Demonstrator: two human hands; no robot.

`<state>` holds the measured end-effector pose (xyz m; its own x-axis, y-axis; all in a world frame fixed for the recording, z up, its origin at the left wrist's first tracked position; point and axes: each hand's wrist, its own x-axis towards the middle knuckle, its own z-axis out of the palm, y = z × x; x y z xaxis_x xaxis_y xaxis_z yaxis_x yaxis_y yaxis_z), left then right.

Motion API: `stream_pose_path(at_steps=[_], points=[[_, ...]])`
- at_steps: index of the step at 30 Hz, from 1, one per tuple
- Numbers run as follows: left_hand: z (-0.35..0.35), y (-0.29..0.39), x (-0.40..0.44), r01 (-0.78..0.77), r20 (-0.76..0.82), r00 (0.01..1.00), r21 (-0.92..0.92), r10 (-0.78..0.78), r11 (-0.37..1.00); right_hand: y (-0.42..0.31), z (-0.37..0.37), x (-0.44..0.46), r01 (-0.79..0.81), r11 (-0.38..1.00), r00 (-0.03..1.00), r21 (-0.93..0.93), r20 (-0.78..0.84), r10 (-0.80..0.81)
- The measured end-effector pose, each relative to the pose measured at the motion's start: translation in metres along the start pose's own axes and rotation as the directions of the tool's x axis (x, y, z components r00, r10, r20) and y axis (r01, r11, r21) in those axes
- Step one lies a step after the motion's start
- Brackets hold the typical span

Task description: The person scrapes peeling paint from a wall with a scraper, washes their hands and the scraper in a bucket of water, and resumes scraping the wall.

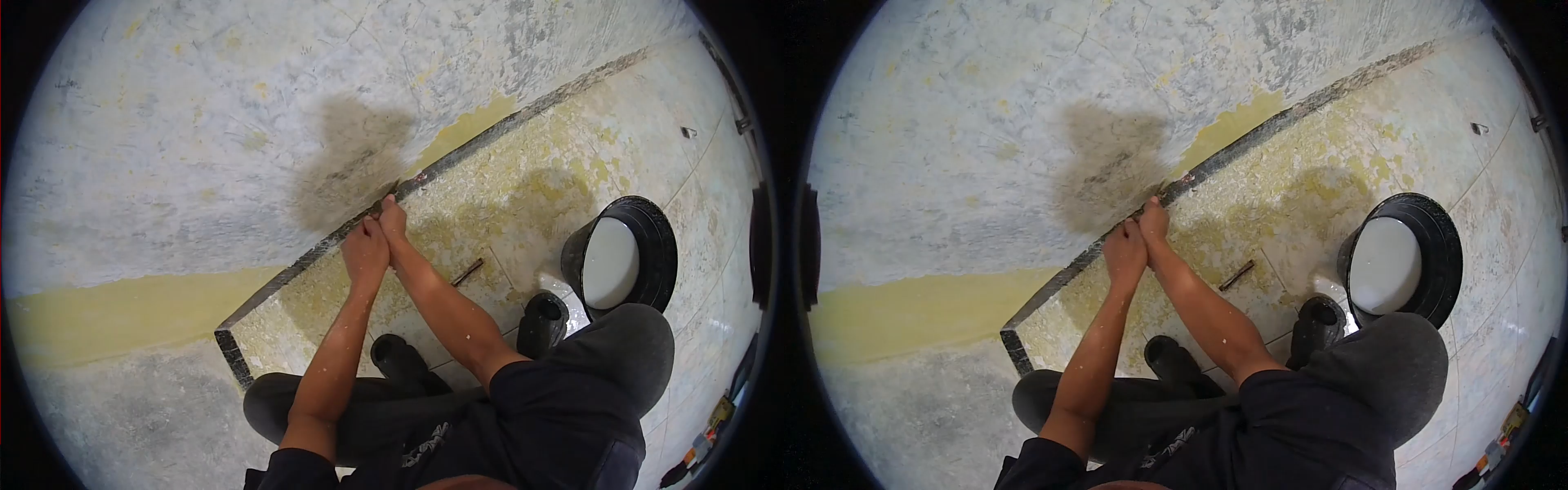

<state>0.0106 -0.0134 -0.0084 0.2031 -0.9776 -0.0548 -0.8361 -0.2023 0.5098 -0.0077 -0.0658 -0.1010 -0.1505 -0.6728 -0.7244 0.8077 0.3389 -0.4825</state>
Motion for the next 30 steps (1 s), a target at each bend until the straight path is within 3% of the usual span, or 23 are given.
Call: stream_pose_path(at_steps=[3, 8, 10, 12, 15, 18, 20, 28, 30], points=[[-0.014, 0.004, -0.001, -0.007, 0.017, 1.0, -0.053, 0.008, 0.999, -0.003, -0.002, -0.005, -0.131, 0.988, 0.988, 0.082, 0.089, 0.124], [-0.003, 0.006, 0.004, -0.07, -0.023, 0.997, 0.103, 0.072, 0.992, -0.016, -0.002, -0.01, -0.111, 0.989, 0.993, 0.1, 0.054, 0.106], [0.005, -0.004, 0.009, -0.085, -0.019, 0.996, 0.08, 0.087, 0.993, -0.015, -0.002, -0.005, -0.09, 0.994, 0.995, 0.061, 0.046, 0.087], [0.007, -0.006, 0.004, -0.11, -0.023, 0.994, 0.059, 0.111, 0.992, -0.001, -0.005, 0.012, -0.133, 0.977, 0.991, 0.164, -0.006, 0.136], [0.012, 0.012, 0.006, -0.151, -0.025, 0.987, 0.189, 0.159, 0.97, 0.008, -0.015, 0.047, -0.011, 0.964, 0.997, 0.267, 0.081, -0.011], [0.012, 0.015, 0.01, -0.137, 0.019, 0.991, 0.141, 0.136, 0.98, -0.01, -0.014, 0.021, -0.039, 0.989, 0.999, 0.139, 0.03, 0.035], [0.013, 0.01, 0.009, -0.19, -0.014, 0.981, 0.129, 0.193, 0.973, -0.002, -0.014, 0.029, -0.051, 0.987, 0.998, 0.149, 0.038, 0.046], [0.026, -0.002, 0.015, -0.12, 0.046, 0.992, 0.178, 0.114, 0.977, -0.026, -0.011, -0.002, -0.086, 0.987, 0.996, 0.133, -0.021, 0.09], [0.017, 0.009, 0.016, -0.143, 0.064, 0.989, 0.169, 0.134, 0.975, -0.023, -0.011, 0.006, -0.152, 0.946, 0.988, 0.286, 0.044, 0.145]])
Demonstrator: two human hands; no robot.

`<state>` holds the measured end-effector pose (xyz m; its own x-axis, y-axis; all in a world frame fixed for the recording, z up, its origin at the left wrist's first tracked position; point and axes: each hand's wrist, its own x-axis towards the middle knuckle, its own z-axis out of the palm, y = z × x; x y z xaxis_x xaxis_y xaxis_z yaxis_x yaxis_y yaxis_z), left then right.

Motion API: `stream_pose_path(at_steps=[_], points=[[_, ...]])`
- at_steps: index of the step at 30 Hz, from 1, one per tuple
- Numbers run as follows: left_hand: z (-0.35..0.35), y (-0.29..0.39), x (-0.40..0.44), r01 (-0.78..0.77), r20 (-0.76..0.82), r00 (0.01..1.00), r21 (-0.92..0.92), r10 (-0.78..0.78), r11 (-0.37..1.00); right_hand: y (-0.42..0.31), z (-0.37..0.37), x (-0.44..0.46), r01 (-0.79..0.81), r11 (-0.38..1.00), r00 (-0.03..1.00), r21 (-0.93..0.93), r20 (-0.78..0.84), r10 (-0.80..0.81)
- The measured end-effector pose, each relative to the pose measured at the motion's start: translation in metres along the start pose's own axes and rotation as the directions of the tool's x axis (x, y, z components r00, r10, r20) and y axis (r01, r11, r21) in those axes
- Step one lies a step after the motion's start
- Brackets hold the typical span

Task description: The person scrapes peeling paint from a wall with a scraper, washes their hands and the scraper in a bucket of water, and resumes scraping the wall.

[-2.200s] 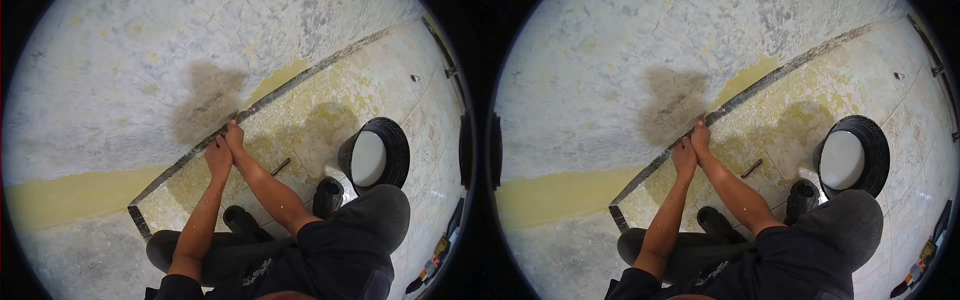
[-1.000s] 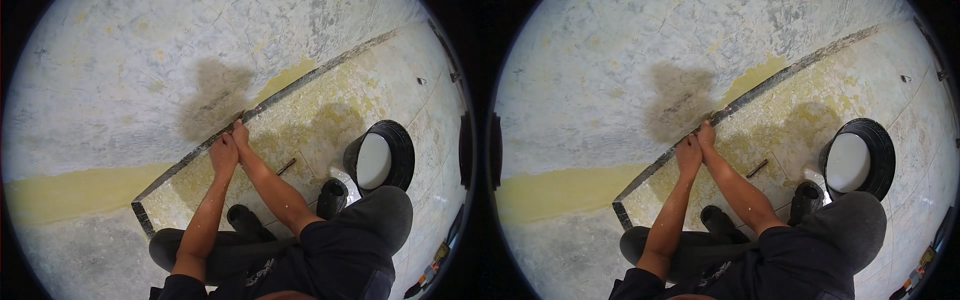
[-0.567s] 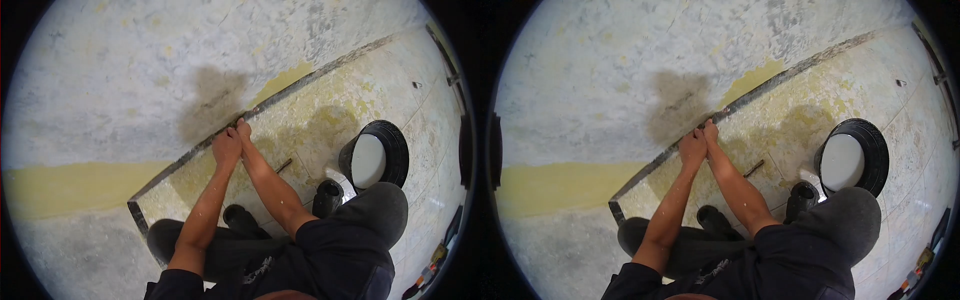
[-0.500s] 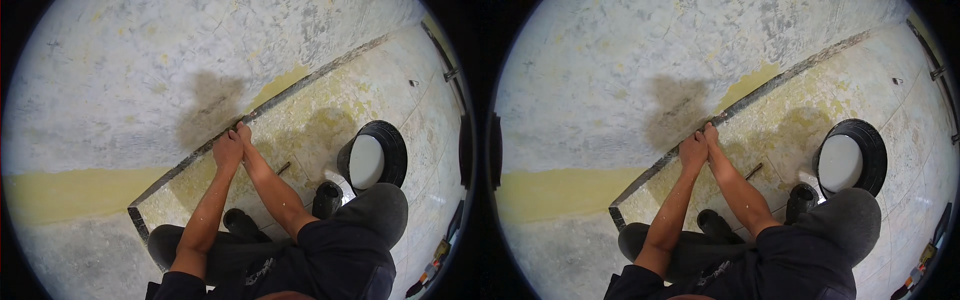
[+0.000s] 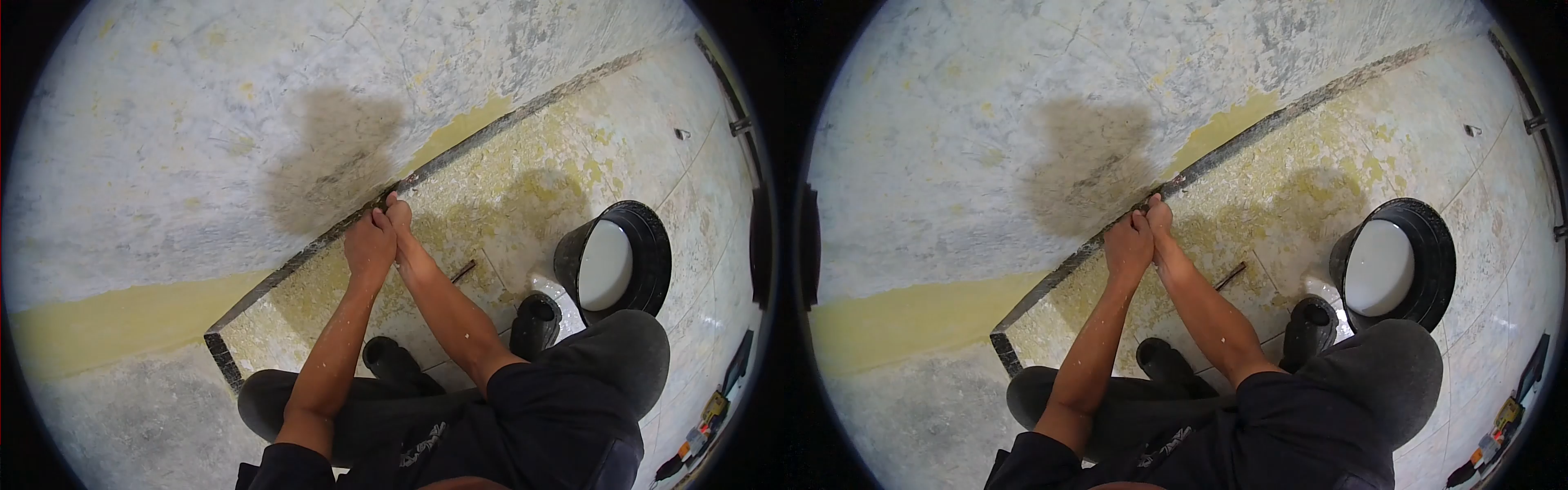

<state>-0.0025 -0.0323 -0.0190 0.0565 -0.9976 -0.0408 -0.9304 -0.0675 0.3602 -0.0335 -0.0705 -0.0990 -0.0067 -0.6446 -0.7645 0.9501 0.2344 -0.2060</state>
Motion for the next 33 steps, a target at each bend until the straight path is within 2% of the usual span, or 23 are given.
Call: stream_pose_path(at_steps=[6, 10, 12, 13, 15, 18, 19, 20, 21, 22, 23, 24, 25, 26, 27, 29, 31, 33], points=[[-0.011, -0.001, 0.0, -0.066, -0.054, 0.996, -0.004, 0.066, 0.998, 0.003, 0.01, -0.01, 0.069, 0.998, 0.998, -0.012, 0.01, -0.069], [0.01, -0.002, 0.008, -0.035, 0.029, 0.999, 0.079, 0.033, 0.996, 0.006, 0.0, 0.026, 0.026, 1.0, 0.999, -0.008, -0.028, -0.026], [0.008, -0.001, 0.003, -0.01, 0.045, 0.999, 0.132, 0.005, 0.991, 0.01, -0.003, 0.032, -0.018, 0.98, 0.999, 0.2, -0.022, 0.023], [0.005, 0.0, 0.002, -0.033, 0.056, 0.998, 0.136, 0.026, 0.99, 0.008, -0.004, 0.028, -0.016, 0.979, 1.0, 0.204, -0.021, 0.021], [0.001, 0.003, 0.004, -0.067, 0.068, 0.996, 0.147, 0.058, 0.987, 0.005, -0.006, 0.018, 0.001, 1.0, 1.0, 0.0, 0.006, -0.001], [-0.011, 0.003, -0.011, -0.014, 0.091, 0.996, 0.062, 0.009, 0.998, 0.006, -0.007, 0.006, -0.03, 0.999, 0.999, 0.022, 0.035, 0.029], [-0.019, 0.007, -0.015, 0.082, 0.126, 0.99, -0.124, -0.067, 0.989, 0.001, -0.008, 0.001, -0.033, 0.999, 0.999, 0.02, 0.036, 0.032], [-0.024, 0.009, -0.019, 0.18, 0.173, 0.976, -0.305, -0.131, 0.935, -0.008, -0.011, -0.005, -0.179, 0.984, 0.978, 0.003, 0.107, 0.177], [-0.019, 0.002, -0.025, 0.179, 0.17, 0.977, -0.312, -0.131, 0.933, -0.015, -0.013, -0.01, -0.315, 0.949, 0.933, -0.027, 0.174, 0.315], [-0.01, -0.006, -0.028, 0.247, 0.17, 0.967, -0.431, -0.191, 0.868, -0.017, -0.017, -0.007, -0.303, 0.952, 0.936, -0.034, 0.178, 0.305], [-0.002, -0.013, -0.031, 0.308, 0.179, 0.951, -0.541, -0.251, 0.783, -0.015, -0.023, -0.002, -0.361, 0.932, 0.909, 0.02, 0.23, 0.347], [-0.005, -0.009, -0.03, 0.302, 0.172, 0.953, -0.551, -0.248, 0.778, -0.018, -0.023, -0.006, -0.422, 0.904, 0.877, 0.069, 0.284, 0.388], [-0.01, -0.004, -0.028, 0.514, 0.407, 0.856, -0.599, -0.32, 0.614, -0.021, -0.024, -0.01, -0.417, 0.907, 0.877, 0.057, 0.286, 0.386], [-0.013, 0.0, -0.029, 0.705, 0.627, 0.706, -0.573, -0.33, 0.418, -0.024, -0.027, -0.015, -0.359, 0.933, 0.897, 0.032, 0.29, 0.335], [-0.006, -0.005, -0.03, 0.704, 0.626, 0.707, -0.584, -0.328, 0.404, -0.028, -0.028, -0.023, -0.298, 0.954, 0.913, 0.005, 0.294, 0.284], [0.021, -0.016, -0.022, 0.639, 0.637, 0.768, -0.759, -0.06, 0.12, -0.042, -0.028, -0.032, -0.311, 0.95, 0.898, -0.01, 0.323, 0.298], [0.03, -0.007, -0.022, 0.603, 0.6, 0.798, -0.796, -0.061, 0.055, -0.057, -0.026, -0.041, -0.328, 0.945, 0.881, -0.02, 0.354, 0.314], [0.037, 0.004, -0.025, 0.565, 0.565, 0.822, -0.825, -0.075, -0.021, -0.07, -0.026, -0.048, -0.224, 0.966, 0.879, -0.133, 0.399, 0.259]])
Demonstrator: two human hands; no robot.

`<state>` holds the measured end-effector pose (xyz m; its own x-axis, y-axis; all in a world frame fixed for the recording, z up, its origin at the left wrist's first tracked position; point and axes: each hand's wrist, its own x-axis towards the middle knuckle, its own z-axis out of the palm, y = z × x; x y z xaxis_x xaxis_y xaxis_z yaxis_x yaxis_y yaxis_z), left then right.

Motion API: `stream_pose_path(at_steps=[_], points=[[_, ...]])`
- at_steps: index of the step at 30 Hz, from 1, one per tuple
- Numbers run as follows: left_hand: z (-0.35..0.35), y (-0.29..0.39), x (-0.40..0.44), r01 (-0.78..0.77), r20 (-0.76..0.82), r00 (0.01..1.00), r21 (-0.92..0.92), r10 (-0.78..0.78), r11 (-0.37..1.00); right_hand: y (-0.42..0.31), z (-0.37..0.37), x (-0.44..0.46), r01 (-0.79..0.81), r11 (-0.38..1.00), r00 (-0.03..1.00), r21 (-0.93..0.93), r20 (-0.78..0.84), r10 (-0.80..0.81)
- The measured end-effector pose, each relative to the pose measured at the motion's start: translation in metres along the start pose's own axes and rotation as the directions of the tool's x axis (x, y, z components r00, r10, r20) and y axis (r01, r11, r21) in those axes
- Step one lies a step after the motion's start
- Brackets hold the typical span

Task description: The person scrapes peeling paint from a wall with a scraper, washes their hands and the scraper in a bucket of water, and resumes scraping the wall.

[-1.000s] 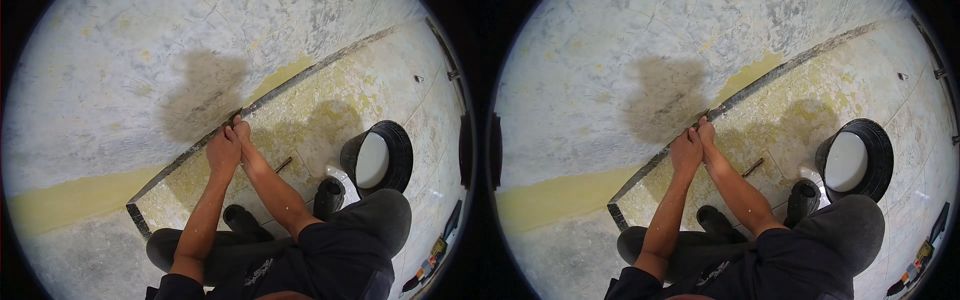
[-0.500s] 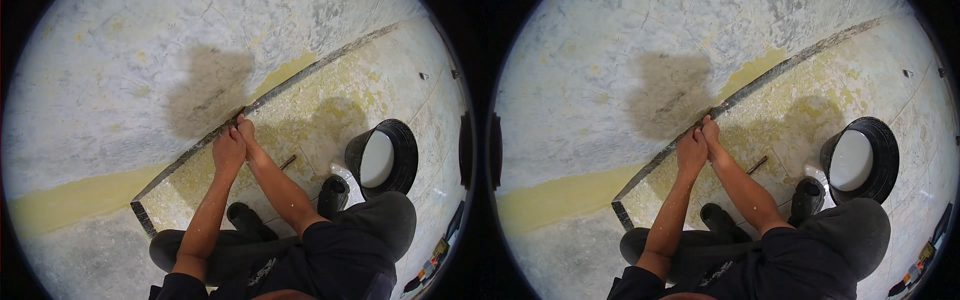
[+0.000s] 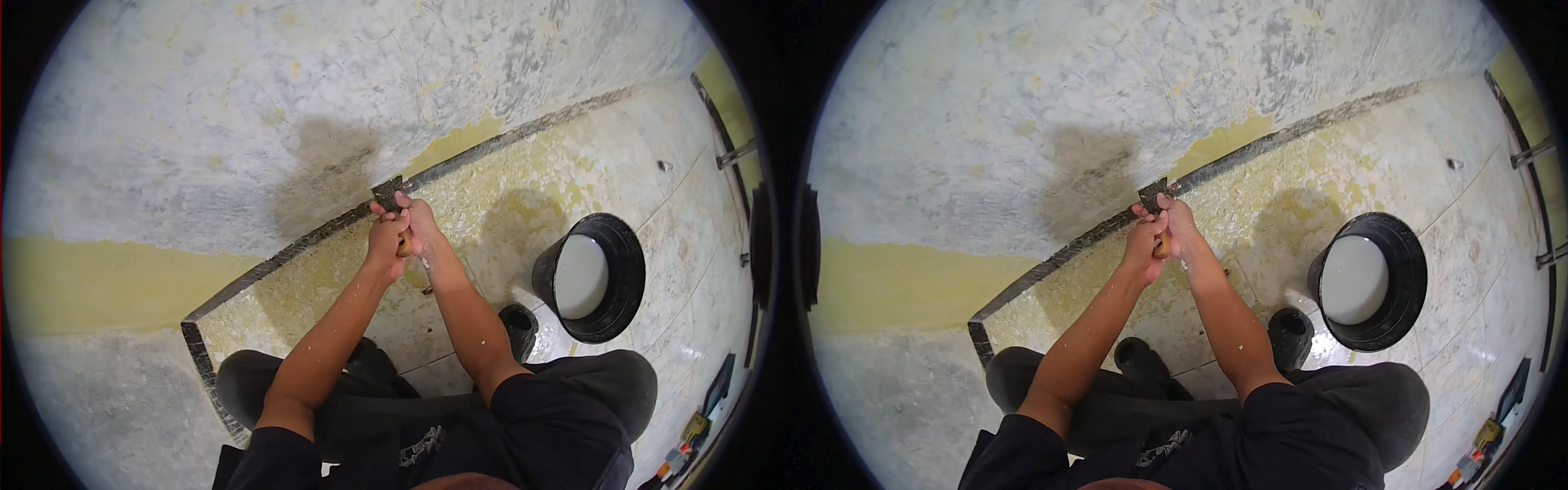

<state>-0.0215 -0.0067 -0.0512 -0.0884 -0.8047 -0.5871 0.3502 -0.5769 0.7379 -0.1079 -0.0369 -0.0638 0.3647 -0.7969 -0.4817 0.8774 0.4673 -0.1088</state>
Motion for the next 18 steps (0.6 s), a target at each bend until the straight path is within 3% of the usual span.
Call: stream_pose_path(at_steps=[3, 5, 7, 9, 12, 16, 18], points=[[0.018, 0.0, -0.012, -0.07, -0.056, 0.996, -0.044, 0.068, 0.997, 0.004, -0.023, 0.022, 0.07, 0.997, 0.995, -0.036, -0.065, -0.072], [0.026, 0.012, -0.031, 0.133, -0.166, 0.979, 0.054, -0.123, 0.99, 0.008, -0.022, 0.019, 0.03, 0.999, 0.995, -0.04, -0.093, -0.033], [0.009, 0.001, -0.02, 0.099, -0.118, 0.988, 0.022, -0.096, 0.995, 0.012, -0.018, 0.018, -0.002, 0.999, 0.993, -0.033, -0.122, -0.001], [0.003, -0.003, -0.016, 0.07, -0.068, 0.995, -0.004, -0.07, 0.998, 0.019, -0.012, 0.022, 0.123, 0.934, 0.961, -0.334, -0.195, -0.196], [0.009, 0.002, -0.022, 0.017, -0.138, 0.99, -0.04, -0.022, 0.999, 0.01, -0.011, 0.03, 0.121, 0.873, 0.972, -0.473, -0.123, -0.201], [0.014, 0.009, -0.015, 0.024, -0.076, 0.997, 0.0, -0.024, 1.0, -0.003, -0.017, 0.049, 0.149, 0.817, 0.969, -0.557, -0.083, -0.233], [0.019, 0.009, -0.013, 0.028, -0.083, 0.996, 0.013, -0.026, 1.0, -0.01, -0.028, 0.063, 0.119, 0.578, 0.975, -0.807, -0.017, -0.223]])
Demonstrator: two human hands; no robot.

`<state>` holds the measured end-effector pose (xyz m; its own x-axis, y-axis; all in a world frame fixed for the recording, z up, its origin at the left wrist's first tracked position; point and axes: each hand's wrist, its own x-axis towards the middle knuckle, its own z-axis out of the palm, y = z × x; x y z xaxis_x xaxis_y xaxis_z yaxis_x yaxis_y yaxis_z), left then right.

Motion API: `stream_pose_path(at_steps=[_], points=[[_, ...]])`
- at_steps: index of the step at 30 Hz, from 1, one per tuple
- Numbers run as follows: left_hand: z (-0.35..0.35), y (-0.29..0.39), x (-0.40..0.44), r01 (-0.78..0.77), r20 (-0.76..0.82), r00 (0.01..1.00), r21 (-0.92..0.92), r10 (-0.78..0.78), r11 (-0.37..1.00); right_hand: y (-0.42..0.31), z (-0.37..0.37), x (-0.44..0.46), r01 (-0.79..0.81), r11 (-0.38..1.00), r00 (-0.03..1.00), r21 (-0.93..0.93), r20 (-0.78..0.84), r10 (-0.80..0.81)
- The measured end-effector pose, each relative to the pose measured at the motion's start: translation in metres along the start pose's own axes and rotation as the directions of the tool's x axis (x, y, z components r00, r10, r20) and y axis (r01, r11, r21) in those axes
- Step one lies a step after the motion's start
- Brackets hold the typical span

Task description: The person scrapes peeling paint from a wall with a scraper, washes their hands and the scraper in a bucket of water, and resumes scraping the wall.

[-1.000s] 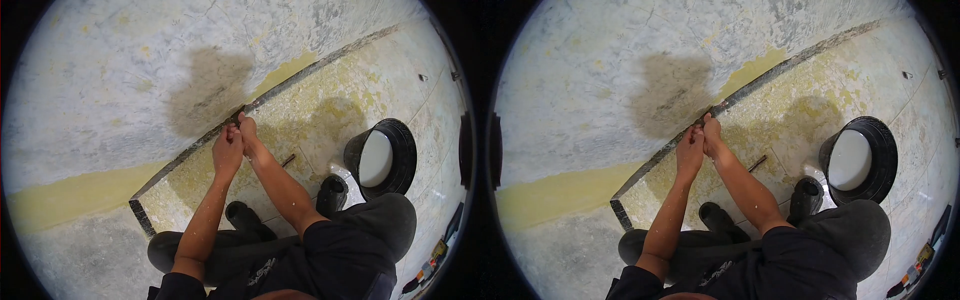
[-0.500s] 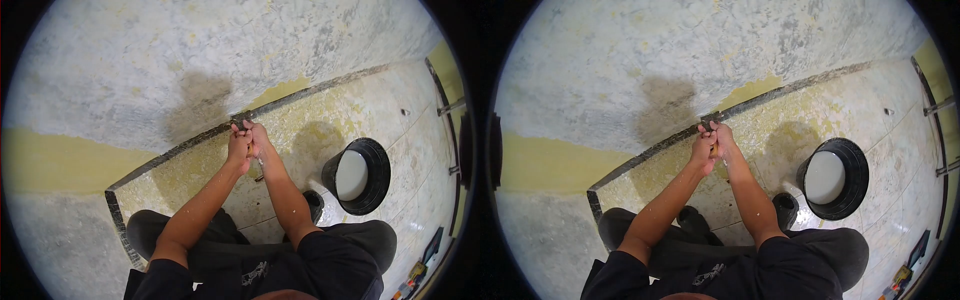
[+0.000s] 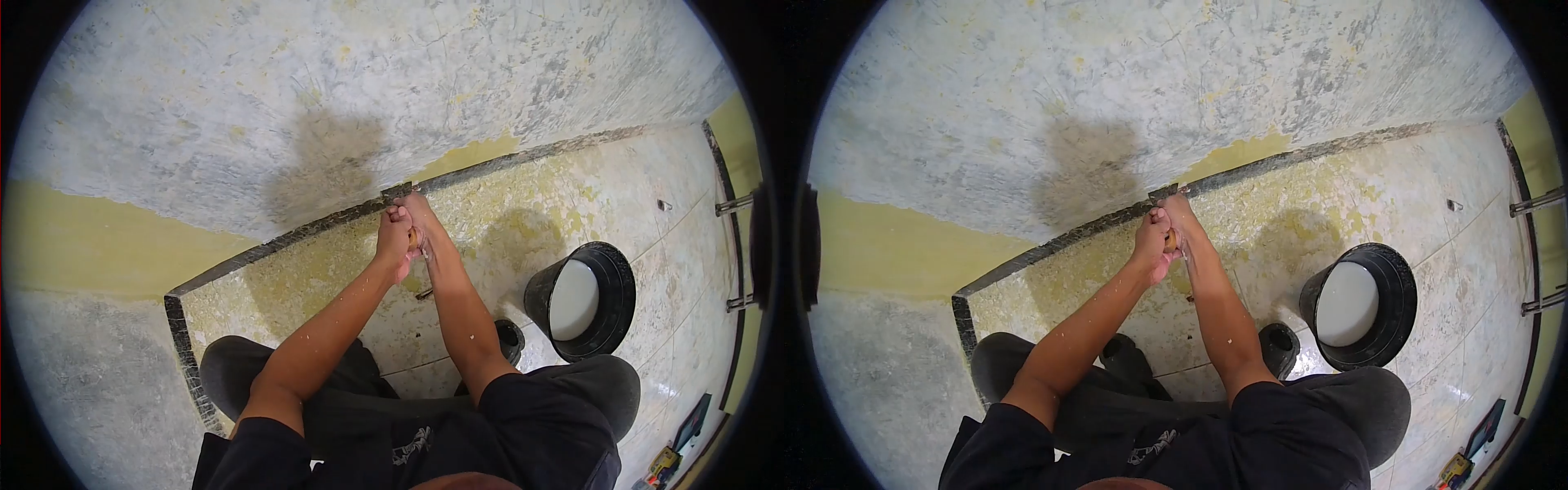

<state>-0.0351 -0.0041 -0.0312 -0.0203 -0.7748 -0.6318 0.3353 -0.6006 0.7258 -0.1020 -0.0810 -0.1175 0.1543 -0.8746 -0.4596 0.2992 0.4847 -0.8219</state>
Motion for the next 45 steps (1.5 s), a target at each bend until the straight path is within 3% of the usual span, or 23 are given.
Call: stream_pose_path(at_steps=[4, 6, 7, 8, 9, 10, 11, 12, 14, 17, 21, 30, 33, 34, 35, 38, 39, 42, 45], points=[[0.004, -0.011, 0.007, -0.062, 0.011, 0.998, -0.004, 0.062, 0.998, 0.004, -0.011, 0.01, -0.054, 0.997, 0.997, -0.054, 0.051, 0.057], [0.004, -0.015, 0.007, -0.067, 0.011, 0.998, -0.003, 0.067, 0.998, 0.003, -0.012, 0.003, -0.178, 0.938, 0.984, 0.296, 0.053, 0.17], [0.007, -0.012, 0.001, -0.026, -0.017, 1.0, -0.064, 0.025, 0.998, -0.004, -0.01, -0.008, -0.189, 0.94, 0.982, 0.283, 0.051, 0.182], [0.011, -0.006, -0.004, 0.012, -0.039, 0.999, -0.125, -0.017, 0.992, -0.015, -0.009, -0.018, 0.151, 0.932, 0.988, -0.33, 0.07, -0.136], [0.014, 0.002, -0.005, 0.018, -0.039, 0.999, -0.132, -0.023, 0.991, -0.022, -0.005, -0.025, 0.427, 0.471, 0.891, -0.772, 0.269, -0.366], [0.017, 0.012, -0.005, 0.043, -0.068, 0.996, -0.204, -0.058, 0.978, -0.007, -0.004, -0.012, 0.42, 0.469, 0.895, -0.777, 0.268, -0.357], [0.018, 0.019, -0.006, 0.062, -0.094, 0.991, -0.28, -0.091, 0.958, 0.02, -0.006, 0.017, 0.247, 0.766, 0.965, -0.594, 0.078, -0.25], [0.02, 0.014, -0.001, 0.062, -0.089, 0.992, -0.291, -0.091, 0.955, 0.03, -0.007, 0.033, 0.057, 0.947, 0.994, -0.315, -0.07, -0.083], [0.025, -0.001, 0.017, -0.176, -0.286, 0.954, -0.28, 0.093, 0.944, -0.004, 0.002, 0.001, 0.122, 0.927, 0.99, -0.355, -0.025, -0.14], [0.036, 0.004, 0.007, -0.186, -0.267, 0.961, -0.439, 0.07, 0.879, 0.001, -0.017, 0.008, 0.138, 0.856, 0.99, -0.498, 0.036, -0.138], [0.046, -0.003, 0.012, -0.299, -0.329, 0.93, -0.418, 0.164, 0.858, 0.001, -0.024, 0.038, 0.145, 0.739, 0.989, -0.658, 0.088, -0.116], [0.031, 0.018, 0.02, -0.221, -0.297, 0.947, -0.31, 0.127, 0.925, 0.024, -0.064, 0.05, 0.227, 0.443, 0.973, -0.867, 0.217, -0.074], [0.021, -0.009, 0.044, -0.184, -0.211, 0.972, -0.398, 0.106, 0.899, 0.012, -0.044, 0.063, 0.271, 0.351, 0.963, -0.896, 0.259, -0.081], [0.022, -0.002, 0.041, -0.189, -0.213, 0.971, -0.405, 0.108, 0.895, -0.006, -0.028, 0.041, -0.014, 0.828, 0.998, -0.561, 0.039, 0.044], [0.024, 0.002, 0.024, -0.214, -0.235, 0.962, -0.337, 0.138, 0.917, -0.013, -0.019, 0.013, -0.294, 0.955, 0.952, 0.025, -0.084, 0.295], [0.031, 0.007, 0.013, -0.22, -0.26, 0.952, -0.221, 0.16, 0.95, -0.034, -0.012, 0.003, -0.404, 0.914, 0.913, 0.034, -0.053, 0.405], [0.034, 0.01, 0.008, -0.244, -0.273, 0.944, -0.193, 0.187, 0.95, 0.011, -0.05, 0.042, -0.434, 0.889, 0.9, 0.143, 0.042, 0.433], [0.034, 0.017, 0.002, -0.284, -0.243, 0.941, -0.181, 0.237, 0.942, 0.007, -0.049, 0.034, -0.376, 0.895, 0.927, 0.242, 0.088, 0.365], [0.041, 0.018, 0.0, -0.315, -0.277, 0.924, -0.159, 0.264, 0.936, 0.011, -0.063, 0.049, -0.467, 0.849, 0.884, 0.247, 0.157, 0.44]])
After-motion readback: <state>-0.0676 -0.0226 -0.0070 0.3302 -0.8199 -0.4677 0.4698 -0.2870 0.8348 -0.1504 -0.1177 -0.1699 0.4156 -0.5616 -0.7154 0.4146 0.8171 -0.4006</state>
